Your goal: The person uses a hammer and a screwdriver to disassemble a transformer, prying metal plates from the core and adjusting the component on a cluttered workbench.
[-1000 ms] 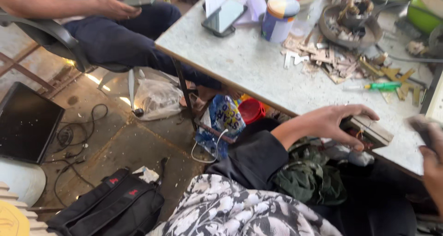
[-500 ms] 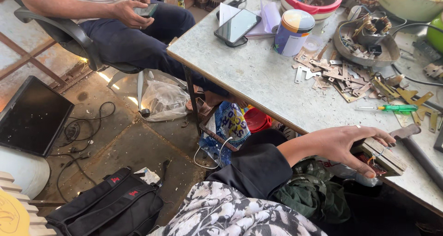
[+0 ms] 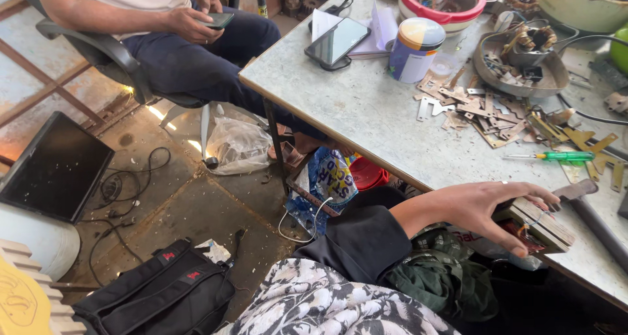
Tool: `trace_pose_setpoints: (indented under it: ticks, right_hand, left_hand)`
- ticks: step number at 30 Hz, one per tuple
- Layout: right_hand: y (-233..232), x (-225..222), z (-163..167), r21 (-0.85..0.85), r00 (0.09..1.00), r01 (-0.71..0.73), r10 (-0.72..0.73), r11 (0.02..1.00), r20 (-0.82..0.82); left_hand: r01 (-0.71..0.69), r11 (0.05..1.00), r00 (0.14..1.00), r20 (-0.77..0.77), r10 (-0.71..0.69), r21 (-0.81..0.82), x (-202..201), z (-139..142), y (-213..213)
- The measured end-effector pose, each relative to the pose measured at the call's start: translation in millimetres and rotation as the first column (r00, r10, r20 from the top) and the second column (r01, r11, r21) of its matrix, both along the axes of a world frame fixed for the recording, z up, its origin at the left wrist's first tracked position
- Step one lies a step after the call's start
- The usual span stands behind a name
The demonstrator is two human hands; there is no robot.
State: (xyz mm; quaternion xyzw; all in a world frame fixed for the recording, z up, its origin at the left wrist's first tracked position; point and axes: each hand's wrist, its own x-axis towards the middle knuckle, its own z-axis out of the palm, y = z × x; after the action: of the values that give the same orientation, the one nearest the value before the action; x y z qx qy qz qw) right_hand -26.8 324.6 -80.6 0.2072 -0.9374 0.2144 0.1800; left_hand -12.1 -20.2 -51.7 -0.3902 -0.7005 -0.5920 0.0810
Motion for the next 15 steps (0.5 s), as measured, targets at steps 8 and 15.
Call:
trace_pose_setpoints:
  ticks: [8, 15]
  right_hand:
    - [5, 23, -16, -0.008, 0.998, 0.032, -0.031, 0.999, 0.056]
    - [-2, 64, -10, -0.019, 0.971, -0.013, 0.017, 1.0, 0.239]
  left_hand:
    - [-0.091, 0.993, 0.993, 0.066, 0.096, -0.068, 14, 12, -3]
    - [-0.094, 0.995, 0.991, 0.094, 0.098, -0.038, 19, 19, -2]
